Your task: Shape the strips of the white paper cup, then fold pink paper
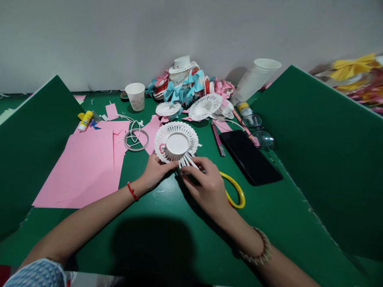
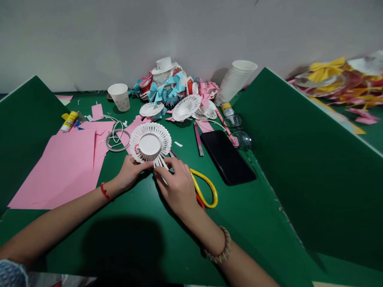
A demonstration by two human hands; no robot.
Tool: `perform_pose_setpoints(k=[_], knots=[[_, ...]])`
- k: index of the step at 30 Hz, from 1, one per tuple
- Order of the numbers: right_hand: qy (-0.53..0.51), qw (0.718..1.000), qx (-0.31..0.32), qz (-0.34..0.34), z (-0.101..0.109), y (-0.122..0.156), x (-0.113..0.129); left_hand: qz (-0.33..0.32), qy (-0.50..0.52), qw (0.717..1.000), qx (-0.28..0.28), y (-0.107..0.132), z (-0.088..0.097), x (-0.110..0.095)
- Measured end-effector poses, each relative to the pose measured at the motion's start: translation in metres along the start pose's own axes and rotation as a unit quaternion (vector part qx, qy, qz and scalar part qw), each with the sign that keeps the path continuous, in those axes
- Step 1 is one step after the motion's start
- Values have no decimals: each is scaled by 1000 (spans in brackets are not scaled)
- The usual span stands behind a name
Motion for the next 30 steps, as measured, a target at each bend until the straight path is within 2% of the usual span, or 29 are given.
perform_pose_setpoints(k=[5,8,12,15,19,22,25,30], knots=[[78,995,-54,-23,8,-2,10,-14,-45,999,-21,3,-3,-4],[83,994,-48,-59,10,-3,12,-43,-118,992,-20,7,-5,-7],[9,994,4,-112,7,-2,6,-86,-191,978,11,10,-8,-12],[-73,984,31,-161,5,-1,0,-108,-213,970,42,11,-7,-12],[-209,946,49,-242,1,-2,-6,-119,-204,969,73,10,-5,-9],[-312,901,40,-299,-2,-2,-6,-106,-205,970,72,9,-5,-7],[-380,865,27,-327,-3,-3,-7,-86,-172,980,61,9,-6,-7],[-393,848,29,-354,0,-7,-9,-45,-104,992,60,10,-6,-9]])
Point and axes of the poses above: each hand's wrist, its own y-axis away from the middle knuckle, its own z-axis out of the back of the hand, x = y × z, the point moved 2 cm from there along -y, towards the middle knuckle, and after that the axes turned 7 degrees about y, right-handed, at the moved point
